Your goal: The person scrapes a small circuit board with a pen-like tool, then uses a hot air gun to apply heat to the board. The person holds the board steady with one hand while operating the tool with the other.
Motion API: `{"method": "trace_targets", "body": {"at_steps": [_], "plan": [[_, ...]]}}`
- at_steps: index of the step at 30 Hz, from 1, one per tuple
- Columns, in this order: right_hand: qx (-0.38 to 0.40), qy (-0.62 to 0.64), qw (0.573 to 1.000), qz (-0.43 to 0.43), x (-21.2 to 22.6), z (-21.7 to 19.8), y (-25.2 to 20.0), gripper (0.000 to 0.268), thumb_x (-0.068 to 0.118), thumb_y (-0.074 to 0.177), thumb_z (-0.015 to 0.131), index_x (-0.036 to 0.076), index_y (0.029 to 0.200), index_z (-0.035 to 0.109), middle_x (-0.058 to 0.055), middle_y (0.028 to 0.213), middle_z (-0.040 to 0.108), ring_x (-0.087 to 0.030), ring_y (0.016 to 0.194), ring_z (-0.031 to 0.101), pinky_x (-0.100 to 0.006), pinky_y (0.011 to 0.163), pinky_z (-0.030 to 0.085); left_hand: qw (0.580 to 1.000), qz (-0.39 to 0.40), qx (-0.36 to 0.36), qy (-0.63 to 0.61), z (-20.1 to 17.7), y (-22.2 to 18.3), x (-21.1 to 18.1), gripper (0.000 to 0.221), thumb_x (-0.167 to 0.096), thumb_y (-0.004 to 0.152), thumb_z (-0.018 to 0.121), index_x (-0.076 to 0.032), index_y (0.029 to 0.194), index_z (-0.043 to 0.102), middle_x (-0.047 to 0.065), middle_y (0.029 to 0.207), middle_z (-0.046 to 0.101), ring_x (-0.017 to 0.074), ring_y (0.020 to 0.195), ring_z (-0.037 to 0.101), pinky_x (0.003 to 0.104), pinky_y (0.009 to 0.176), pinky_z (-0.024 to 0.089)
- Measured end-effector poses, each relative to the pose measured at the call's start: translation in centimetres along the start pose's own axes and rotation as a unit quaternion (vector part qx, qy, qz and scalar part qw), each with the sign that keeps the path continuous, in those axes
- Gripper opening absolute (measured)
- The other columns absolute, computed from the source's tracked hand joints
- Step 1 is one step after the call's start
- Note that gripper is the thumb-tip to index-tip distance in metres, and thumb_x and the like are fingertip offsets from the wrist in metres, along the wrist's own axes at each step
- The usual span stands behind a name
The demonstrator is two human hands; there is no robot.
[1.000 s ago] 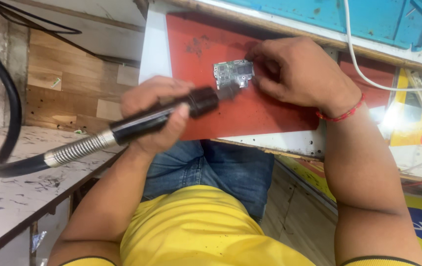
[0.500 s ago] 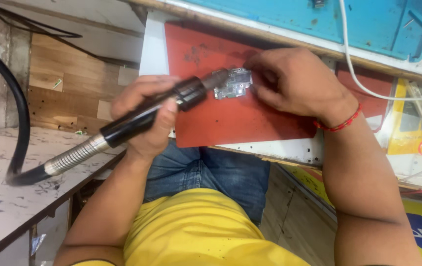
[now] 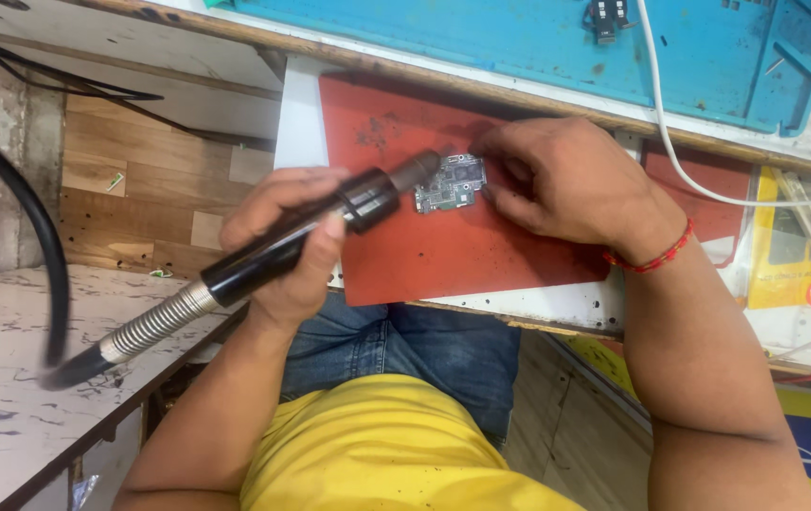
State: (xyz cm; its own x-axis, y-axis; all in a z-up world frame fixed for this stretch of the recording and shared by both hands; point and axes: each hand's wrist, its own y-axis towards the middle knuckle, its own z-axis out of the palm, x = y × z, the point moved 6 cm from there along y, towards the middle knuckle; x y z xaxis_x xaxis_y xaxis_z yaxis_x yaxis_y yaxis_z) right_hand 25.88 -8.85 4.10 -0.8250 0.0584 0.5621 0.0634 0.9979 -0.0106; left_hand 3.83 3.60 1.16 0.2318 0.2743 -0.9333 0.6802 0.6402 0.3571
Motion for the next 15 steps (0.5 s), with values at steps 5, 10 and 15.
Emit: {"method": "trace_targets", "body": {"at_steps": [5, 10, 15], "plan": [[0.008, 0.004, 1.0, 0.015, 0.3, -0.13, 0.37, 0.035, 0.012, 0.082, 0.074, 0.0, 0.115, 0.069, -0.017, 0.082, 0.066, -0.034, 0.071, 0.063, -0.044, 0.065, 0.052, 0.997, 0.021, 0.009, 0.069, -0.25, -0.06, -0.69, 0.027, -0.025, 0.097, 0.072, -0.002, 0.11, 0.067, 0.016, 0.108, 0.074, 0.0234, 0.097, 0.076, 0.033, 0.089, 0.062], [0.01, 0.003, 1.0, 0.023, 0.38, -0.17, 0.42, 0.037, 0.013, 0.08, 0.074, 0.0, 0.115, 0.069, -0.017, 0.081, 0.066, -0.034, 0.07, 0.063, -0.044, 0.065, 0.051, 0.999, 0.031, 0.027, 0.026, 0.15, 0.09, -1.05, 0.027, -0.024, 0.096, 0.071, -0.001, 0.108, 0.067, 0.016, 0.106, 0.073, 0.0249, 0.098, 0.077, 0.033, 0.091, 0.062], [0.012, 0.007, 0.999, 0.036, 0.01, 0.06, 0.06, 0.034, 0.013, 0.082, 0.073, 0.002, 0.114, 0.07, -0.017, 0.076, 0.063, -0.035, 0.068, 0.061, -0.045, 0.062, 0.05, 0.999, 0.018, 0.032, 0.012, 0.19, 0.19, -1.06, 0.026, -0.021, 0.097, 0.072, 0.001, 0.111, 0.067, 0.018, 0.11, 0.073, 0.0251, 0.101, 0.074, 0.031, 0.094, 0.061]]}}
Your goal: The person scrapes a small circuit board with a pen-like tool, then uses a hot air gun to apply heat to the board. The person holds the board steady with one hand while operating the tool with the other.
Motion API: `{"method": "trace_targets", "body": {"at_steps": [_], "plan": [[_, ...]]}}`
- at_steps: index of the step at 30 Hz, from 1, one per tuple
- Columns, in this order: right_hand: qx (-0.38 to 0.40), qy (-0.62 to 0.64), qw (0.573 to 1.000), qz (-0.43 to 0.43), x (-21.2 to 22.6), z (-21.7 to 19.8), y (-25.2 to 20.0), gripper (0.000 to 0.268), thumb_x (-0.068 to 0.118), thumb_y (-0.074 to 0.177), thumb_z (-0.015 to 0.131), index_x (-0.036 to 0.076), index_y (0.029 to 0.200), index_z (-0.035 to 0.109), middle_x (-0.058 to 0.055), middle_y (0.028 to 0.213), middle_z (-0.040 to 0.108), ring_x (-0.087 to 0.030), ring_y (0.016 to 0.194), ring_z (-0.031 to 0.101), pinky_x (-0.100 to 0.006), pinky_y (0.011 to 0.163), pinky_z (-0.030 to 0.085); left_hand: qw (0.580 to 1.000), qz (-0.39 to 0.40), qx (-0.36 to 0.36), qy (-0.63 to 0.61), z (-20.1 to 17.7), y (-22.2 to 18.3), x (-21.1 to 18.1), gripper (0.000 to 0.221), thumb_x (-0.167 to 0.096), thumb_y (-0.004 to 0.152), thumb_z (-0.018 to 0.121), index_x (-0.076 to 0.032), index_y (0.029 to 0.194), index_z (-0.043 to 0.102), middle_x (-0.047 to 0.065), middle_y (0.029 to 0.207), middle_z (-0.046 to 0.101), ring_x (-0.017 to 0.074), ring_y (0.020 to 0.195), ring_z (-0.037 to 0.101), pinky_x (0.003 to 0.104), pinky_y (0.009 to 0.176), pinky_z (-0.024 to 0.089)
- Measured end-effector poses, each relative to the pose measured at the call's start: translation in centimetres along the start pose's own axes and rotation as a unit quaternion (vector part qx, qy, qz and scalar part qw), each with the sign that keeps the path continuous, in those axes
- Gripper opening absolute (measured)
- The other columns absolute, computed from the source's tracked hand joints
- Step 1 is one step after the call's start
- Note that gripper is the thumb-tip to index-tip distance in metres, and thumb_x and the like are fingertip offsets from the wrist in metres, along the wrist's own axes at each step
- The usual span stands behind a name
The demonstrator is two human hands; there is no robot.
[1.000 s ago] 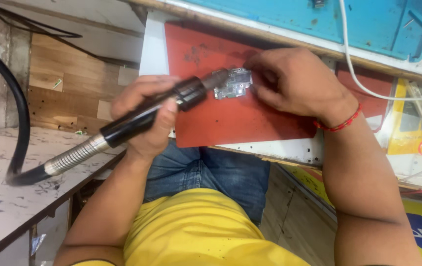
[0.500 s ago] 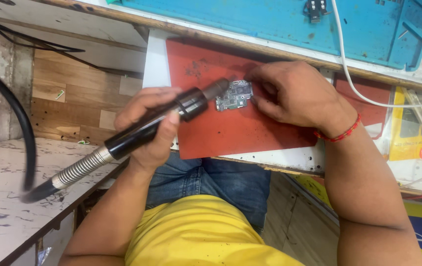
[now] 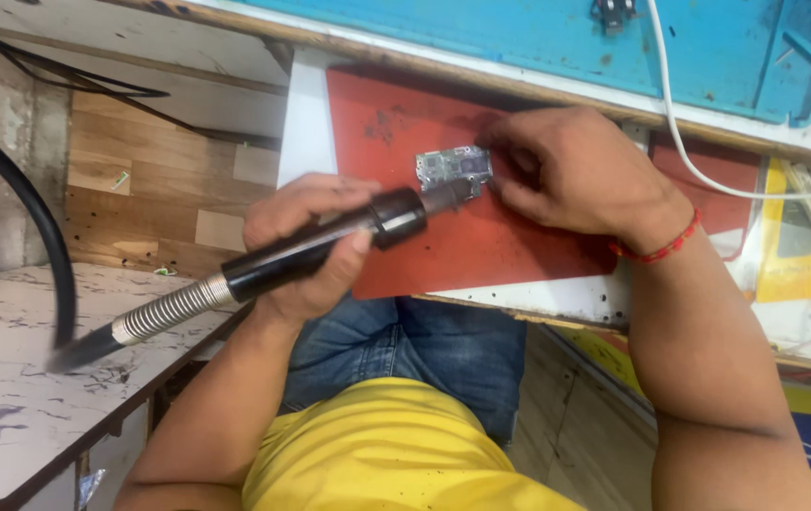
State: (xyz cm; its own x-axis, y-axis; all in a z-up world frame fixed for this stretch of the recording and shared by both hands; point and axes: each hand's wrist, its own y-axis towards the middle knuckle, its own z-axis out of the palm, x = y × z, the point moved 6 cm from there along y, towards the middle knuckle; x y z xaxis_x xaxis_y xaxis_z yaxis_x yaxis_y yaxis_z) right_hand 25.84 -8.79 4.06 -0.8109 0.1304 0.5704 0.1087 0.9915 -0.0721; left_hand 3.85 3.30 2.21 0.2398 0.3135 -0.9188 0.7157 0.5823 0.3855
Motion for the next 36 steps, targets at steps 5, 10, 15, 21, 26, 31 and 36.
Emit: {"method": "trace_targets", "body": {"at_steps": [5, 10, 15, 21, 26, 31, 36], "plan": [[-0.011, 0.0, 1.0, -0.013, 0.1, -0.2, 0.2, 0.035, 0.013, 0.082, 0.074, 0.002, 0.115, 0.069, -0.016, 0.078, 0.063, -0.034, 0.068, 0.061, -0.044, 0.063, 0.05, 0.999, -0.003, -0.039, -0.003, -0.4, 0.3, 0.1, 0.022, -0.017, 0.099, 0.072, 0.001, 0.11, 0.067, 0.018, 0.111, 0.072, 0.0258, 0.103, 0.073, 0.032, 0.096, 0.06], [-0.008, 0.001, 1.0, -0.02, 0.1, -0.2, 0.5, 0.036, 0.012, 0.081, 0.073, 0.001, 0.115, 0.069, -0.016, 0.078, 0.063, -0.033, 0.067, 0.06, -0.043, 0.061, 0.049, 0.995, 0.024, -0.079, 0.059, -0.8, 0.2, -0.2, 0.022, -0.016, 0.099, 0.073, 0.0, 0.113, 0.067, 0.016, 0.108, 0.073, 0.0262, 0.1, 0.074, 0.032, 0.094, 0.06], [-0.009, 0.004, 1.0, -0.013, 0.1, 0.1, -0.1, 0.032, 0.011, 0.084, 0.072, 0.002, 0.114, 0.07, -0.015, 0.077, 0.061, -0.031, 0.066, 0.058, -0.042, 0.061, 0.049, 0.999, 0.017, -0.036, 0.015, -0.2, -0.6, 0.1, 0.023, -0.018, 0.097, 0.072, -0.001, 0.111, 0.066, 0.016, 0.106, 0.073, 0.0246, 0.098, 0.075, 0.032, 0.092, 0.061], [-0.022, 0.004, 0.999, -0.046, 0.6, -0.2, 0.0, 0.033, 0.01, 0.084, 0.072, 0.001, 0.116, 0.068, -0.015, 0.079, 0.061, -0.03, 0.066, 0.057, -0.042, 0.062, 0.048, 0.999, 0.014, -0.045, 0.02, -0.3, -0.6, 0.5, 0.023, -0.021, 0.097, 0.071, -0.001, 0.109, 0.067, 0.015, 0.108, 0.074, 0.0227, 0.098, 0.075, 0.031, 0.09, 0.062], [-0.009, 0.006, 1.0, -0.015, 0.9, -0.3, 0.1, 0.031, 0.01, 0.083, 0.072, 0.002, 0.113, 0.07, -0.015, 0.073, 0.059, -0.03, 0.064, 0.057, -0.042, 0.06, 0.048, 0.998, 0.0, -0.061, -0.008, -0.3, -0.4, 0.2, 0.024, -0.021, 0.099, 0.073, 0.0, 0.111, 0.068, 0.017, 0.108, 0.074, 0.0229, 0.098, 0.075, 0.031, 0.089, 0.062], [-0.01, 0.004, 1.0, -0.018, 1.0, -0.1, 0.1, 0.03, 0.011, 0.085, 0.072, 0.003, 0.113, 0.07, -0.015, 0.074, 0.059, -0.03, 0.063, 0.058, -0.042, 0.06, 0.049, 0.995, -0.008, -0.1, 0.004, -0.8, -0.5, 0.1, 0.022, -0.017, 0.101, 0.072, 0.002, 0.112, 0.068, 0.017, 0.109, 0.073, 0.0224, 0.096, 0.074, 0.031, 0.089, 0.062], [-0.025, -0.011, 0.998, -0.053, 1.0, -0.2, 0.0, 0.032, 0.011, 0.085, 0.072, 0.002, 0.116, 0.068, -0.016, 0.082, 0.064, -0.032, 0.069, 0.061, -0.043, 0.064, 0.05, 0.997, 0.005, -0.074, 0.009, -0.6, -0.7, 0.1, 0.024, -0.019, 0.101, 0.072, 0.0, 0.113, 0.067, 0.016, 0.112, 0.071, 0.0233, 0.104, 0.072, 0.032, 0.096, 0.059]]}}
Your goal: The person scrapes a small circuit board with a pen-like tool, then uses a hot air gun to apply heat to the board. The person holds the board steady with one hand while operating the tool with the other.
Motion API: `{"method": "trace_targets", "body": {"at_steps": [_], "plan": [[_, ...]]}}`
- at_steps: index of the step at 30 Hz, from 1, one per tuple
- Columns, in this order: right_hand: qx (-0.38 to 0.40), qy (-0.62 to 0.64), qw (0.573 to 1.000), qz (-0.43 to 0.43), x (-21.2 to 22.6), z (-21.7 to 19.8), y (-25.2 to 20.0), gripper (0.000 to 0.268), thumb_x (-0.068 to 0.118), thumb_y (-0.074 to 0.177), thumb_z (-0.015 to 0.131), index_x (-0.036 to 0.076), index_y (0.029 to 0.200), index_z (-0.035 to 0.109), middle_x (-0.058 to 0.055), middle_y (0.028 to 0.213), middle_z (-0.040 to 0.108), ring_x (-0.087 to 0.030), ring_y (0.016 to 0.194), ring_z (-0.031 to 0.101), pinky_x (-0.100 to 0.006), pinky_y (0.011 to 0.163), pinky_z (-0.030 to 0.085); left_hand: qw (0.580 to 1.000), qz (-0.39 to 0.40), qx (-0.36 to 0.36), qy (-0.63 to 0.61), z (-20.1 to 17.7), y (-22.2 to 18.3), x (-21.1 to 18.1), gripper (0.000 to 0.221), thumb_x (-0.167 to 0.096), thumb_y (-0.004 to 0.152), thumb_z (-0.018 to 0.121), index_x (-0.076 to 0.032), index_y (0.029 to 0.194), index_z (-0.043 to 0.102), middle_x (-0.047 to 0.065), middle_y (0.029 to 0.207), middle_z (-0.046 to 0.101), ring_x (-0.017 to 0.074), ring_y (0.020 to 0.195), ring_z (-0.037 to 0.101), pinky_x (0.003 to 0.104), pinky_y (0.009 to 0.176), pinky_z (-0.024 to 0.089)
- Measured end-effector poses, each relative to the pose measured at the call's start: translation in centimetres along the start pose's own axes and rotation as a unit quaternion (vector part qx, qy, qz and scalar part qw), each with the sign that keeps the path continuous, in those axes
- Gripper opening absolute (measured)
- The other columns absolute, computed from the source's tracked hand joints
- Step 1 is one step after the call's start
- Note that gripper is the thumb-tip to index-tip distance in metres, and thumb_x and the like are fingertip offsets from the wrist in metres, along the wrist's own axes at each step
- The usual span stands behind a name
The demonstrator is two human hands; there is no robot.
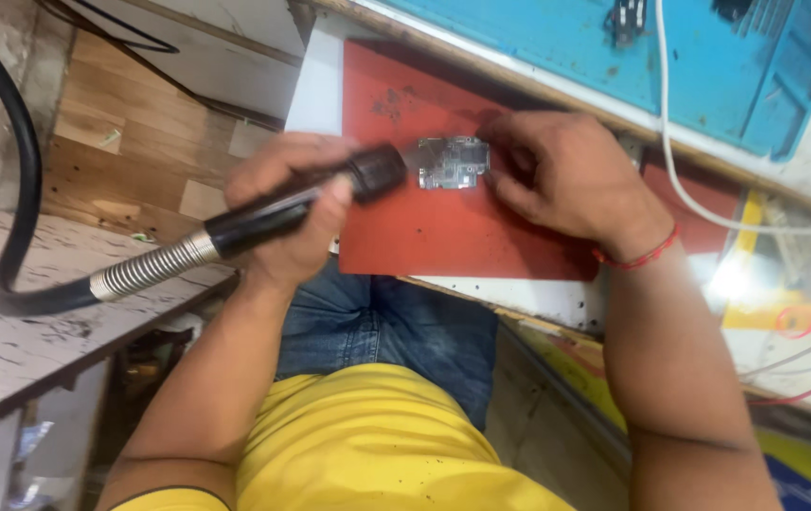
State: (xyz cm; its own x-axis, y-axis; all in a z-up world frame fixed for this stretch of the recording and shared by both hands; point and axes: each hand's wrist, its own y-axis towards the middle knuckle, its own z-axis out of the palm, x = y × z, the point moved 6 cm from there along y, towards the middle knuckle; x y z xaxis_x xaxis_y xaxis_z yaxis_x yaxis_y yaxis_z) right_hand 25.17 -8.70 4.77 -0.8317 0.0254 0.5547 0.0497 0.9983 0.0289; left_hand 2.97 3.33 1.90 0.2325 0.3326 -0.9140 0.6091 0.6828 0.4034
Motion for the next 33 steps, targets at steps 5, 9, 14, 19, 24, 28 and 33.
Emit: {"method": "trace_targets", "body": {"at_steps": [5, 9, 14, 19, 24, 28, 33], "plan": [[-0.003, -0.01, 1.0, 0.001, -0.5, 0.3, -0.3, 0.034, 0.012, 0.083, 0.071, 0.003, 0.115, 0.069, -0.016, 0.082, 0.065, -0.037, 0.076, 0.064, -0.047, 0.068, 0.051, 0.998, 0.004, 0.056, -0.009, 0.6, 0.1, 0.1, 0.024, -0.02, 0.098, 0.072, 0.0, 0.111, 0.068, 0.016, 0.109, 0.072, 0.0239, 0.103, 0.073, 0.032, 0.096, 0.058], [-0.02, 0.0, 1.0, -0.004, -0.4, 0.1, -0.2, 0.035, 0.013, 0.082, 0.071, 0.003, 0.116, 0.069, -0.018, 0.086, 0.066, -0.039, 0.078, 0.064, -0.048, 0.07, 0.052, 0.999, -0.007, 0.053, -0.003, 0.5, 0.4, 0.0, 0.024, -0.022, 0.099, 0.073, -0.001, 0.11, 0.067, 0.015, 0.108, 0.073, 0.023, 0.101, 0.074, 0.031, 0.094, 0.059], [-0.01, -0.007, 1.0, 0.014, -0.4, -0.3, 0.3, 0.035, 0.013, 0.085, 0.071, 0.004, 0.119, 0.07, -0.018, 0.082, 0.065, -0.037, 0.073, 0.063, -0.046, 0.066, 0.051, 0.999, 0.01, 0.036, 0.017, 0.5, 0.5, 0.1, 0.025, -0.022, 0.099, 0.073, 0.0, 0.11, 0.067, 0.016, 0.111, 0.073, 0.0226, 0.1, 0.074, 0.031, 0.093, 0.06], [0.025, 0.003, 0.998, 0.053, -0.2, 0.4, 0.3, 0.037, 0.013, 0.085, 0.072, 0.003, 0.12, 0.068, -0.016, 0.08, 0.063, -0.034, 0.069, 0.062, -0.045, 0.062, 0.05, 0.994, 0.05, 0.085, 0.044, 0.5, -0.1, -0.4, 0.023, -0.019, 0.095, 0.073, -0.001, 0.108, 0.066, 0.016, 0.107, 0.073, 0.0244, 0.098, 0.076, 0.032, 0.09, 0.062], [0.004, 0.011, 1.0, 0.017, -0.5, 0.4, 0.0, 0.039, 0.011, 0.084, 0.072, 0.002, 0.121, 0.067, -0.016, 0.082, 0.063, -0.033, 0.069, 0.061, -0.044, 0.064, 0.05, 0.998, 0.022, 0.064, 0.012, 0.5, 0.5, -0.1, 0.023, -0.019, 0.096, 0.073, 0.0, 0.108, 0.066, 0.017, 0.105, 0.073, 0.0257, 0.098, 0.076, 0.033, 0.09, 0.062], [0.01, 0.0, 1.0, 0.029, -0.8, 0.3, 0.4, 0.04, 0.011, 0.08, 0.074, 0.003, 0.119, 0.068, -0.015, 0.08, 0.064, -0.033, 0.068, 0.061, -0.044, 0.063, 0.05, 0.998, 0.018, 0.04, 0.034, 0.2, 1.0, -0.3, 0.023, -0.019, 0.097, 0.072, 0.0, 0.11, 0.066, 0.017, 0.109, 0.074, 0.0258, 0.098, 0.076, 0.034, 0.092, 0.062], [0.001, 0.008, 1.0, 0.028, -0.3, 0.3, 0.1, 0.041, 0.012, 0.082, 0.072, 0.002, 0.122, 0.067, -0.015, 0.083, 0.064, -0.033, 0.069, 0.061, -0.043, 0.062, 0.05, 0.998, 0.02, 0.053, 0.022, 0.3, 0.6, -0.3, 0.023, -0.019, 0.097, 0.072, -0.001, 0.11, 0.067, 0.017, 0.108, 0.073, 0.0262, 0.099, 0.076, 0.033, 0.093, 0.061]]}}
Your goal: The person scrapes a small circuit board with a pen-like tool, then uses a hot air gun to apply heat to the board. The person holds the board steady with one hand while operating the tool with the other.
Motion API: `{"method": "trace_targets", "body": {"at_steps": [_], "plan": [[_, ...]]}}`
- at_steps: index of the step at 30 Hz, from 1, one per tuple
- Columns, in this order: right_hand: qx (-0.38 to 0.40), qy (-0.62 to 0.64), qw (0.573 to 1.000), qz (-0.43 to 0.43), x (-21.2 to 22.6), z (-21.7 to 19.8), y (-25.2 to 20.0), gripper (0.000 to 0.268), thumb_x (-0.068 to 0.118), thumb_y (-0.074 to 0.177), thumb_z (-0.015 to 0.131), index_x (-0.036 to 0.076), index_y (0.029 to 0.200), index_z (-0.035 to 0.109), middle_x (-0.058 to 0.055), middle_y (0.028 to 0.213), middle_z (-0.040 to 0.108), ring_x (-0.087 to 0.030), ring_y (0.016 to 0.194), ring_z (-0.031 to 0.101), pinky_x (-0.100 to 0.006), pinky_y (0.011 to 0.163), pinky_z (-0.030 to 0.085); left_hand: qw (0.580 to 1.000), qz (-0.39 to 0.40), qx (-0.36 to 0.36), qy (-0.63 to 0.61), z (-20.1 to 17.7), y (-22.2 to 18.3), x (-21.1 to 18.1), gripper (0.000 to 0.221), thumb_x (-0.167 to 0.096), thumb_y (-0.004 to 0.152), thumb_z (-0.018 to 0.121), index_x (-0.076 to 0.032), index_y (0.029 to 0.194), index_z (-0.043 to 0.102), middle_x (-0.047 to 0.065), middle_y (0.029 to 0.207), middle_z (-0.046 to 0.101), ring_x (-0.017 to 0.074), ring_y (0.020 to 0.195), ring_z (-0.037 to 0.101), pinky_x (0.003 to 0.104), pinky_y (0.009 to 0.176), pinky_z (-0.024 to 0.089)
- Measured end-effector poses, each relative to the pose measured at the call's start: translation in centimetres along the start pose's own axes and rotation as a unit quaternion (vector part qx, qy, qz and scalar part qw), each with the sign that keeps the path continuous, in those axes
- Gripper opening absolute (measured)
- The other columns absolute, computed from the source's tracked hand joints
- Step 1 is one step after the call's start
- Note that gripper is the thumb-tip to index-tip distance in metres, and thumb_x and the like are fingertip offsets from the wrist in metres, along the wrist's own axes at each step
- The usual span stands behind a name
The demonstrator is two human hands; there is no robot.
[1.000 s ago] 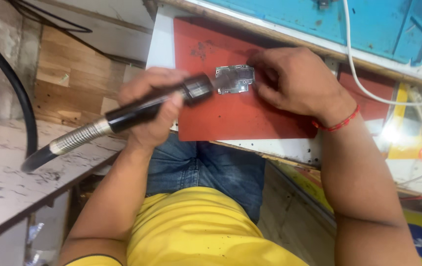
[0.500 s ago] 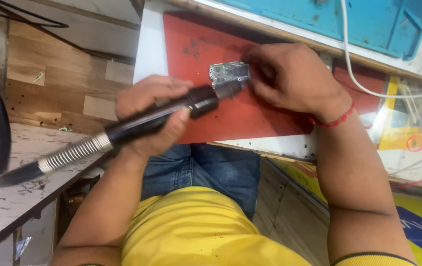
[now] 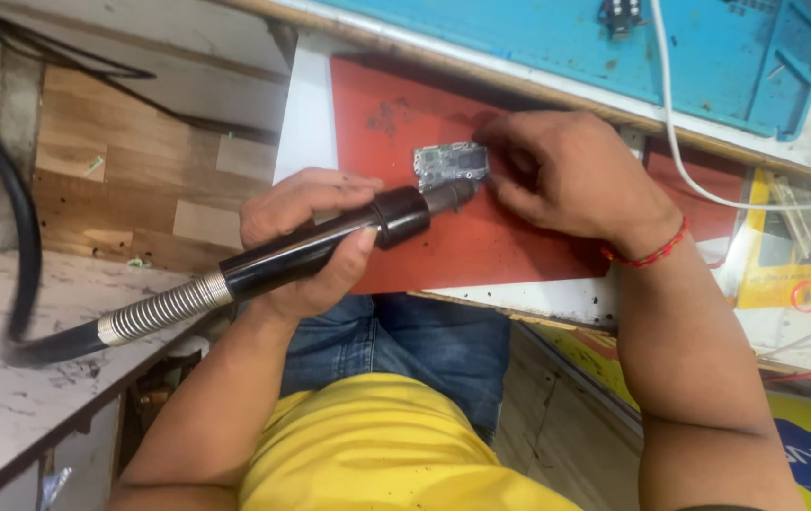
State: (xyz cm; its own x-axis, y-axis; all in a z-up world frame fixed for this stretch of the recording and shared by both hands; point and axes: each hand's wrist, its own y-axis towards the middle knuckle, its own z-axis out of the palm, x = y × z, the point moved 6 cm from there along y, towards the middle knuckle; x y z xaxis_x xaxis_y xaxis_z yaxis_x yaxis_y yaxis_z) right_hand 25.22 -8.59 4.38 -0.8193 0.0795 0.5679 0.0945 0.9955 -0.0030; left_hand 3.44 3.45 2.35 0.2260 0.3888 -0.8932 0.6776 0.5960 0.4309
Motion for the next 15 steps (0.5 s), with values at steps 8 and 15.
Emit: {"method": "trace_targets", "body": {"at_steps": [8, 15], "plan": [[0.011, -0.025, 1.0, -0.008, 0.0, 0.0, 0.1, 0.036, 0.011, 0.085, 0.072, 0.003, 0.12, 0.068, -0.015, 0.081, 0.063, -0.033, 0.07, 0.061, -0.044, 0.064, 0.049, 1.0, -0.003, -0.008, -0.021, 0.1, 0.3, 0.2, 0.024, -0.02, 0.096, 0.073, -0.001, 0.109, 0.067, 0.017, 0.109, 0.073, 0.0247, 0.098, 0.075, 0.032, 0.091, 0.062], [-0.005, -0.025, 0.999, -0.022, 0.3, -0.2, -0.1, 0.038, 0.012, 0.087, 0.071, 0.002, 0.123, 0.067, -0.014, 0.086, 0.064, -0.034, 0.074, 0.062, -0.044, 0.066, 0.05, 0.999, -0.002, -0.02, -0.033, 0.2, 0.1, 0.9, 0.025, -0.022, 0.098, 0.073, -0.001, 0.111, 0.068, 0.016, 0.107, 0.073, 0.0237, 0.096, 0.076, 0.032, 0.089, 0.064]]}}
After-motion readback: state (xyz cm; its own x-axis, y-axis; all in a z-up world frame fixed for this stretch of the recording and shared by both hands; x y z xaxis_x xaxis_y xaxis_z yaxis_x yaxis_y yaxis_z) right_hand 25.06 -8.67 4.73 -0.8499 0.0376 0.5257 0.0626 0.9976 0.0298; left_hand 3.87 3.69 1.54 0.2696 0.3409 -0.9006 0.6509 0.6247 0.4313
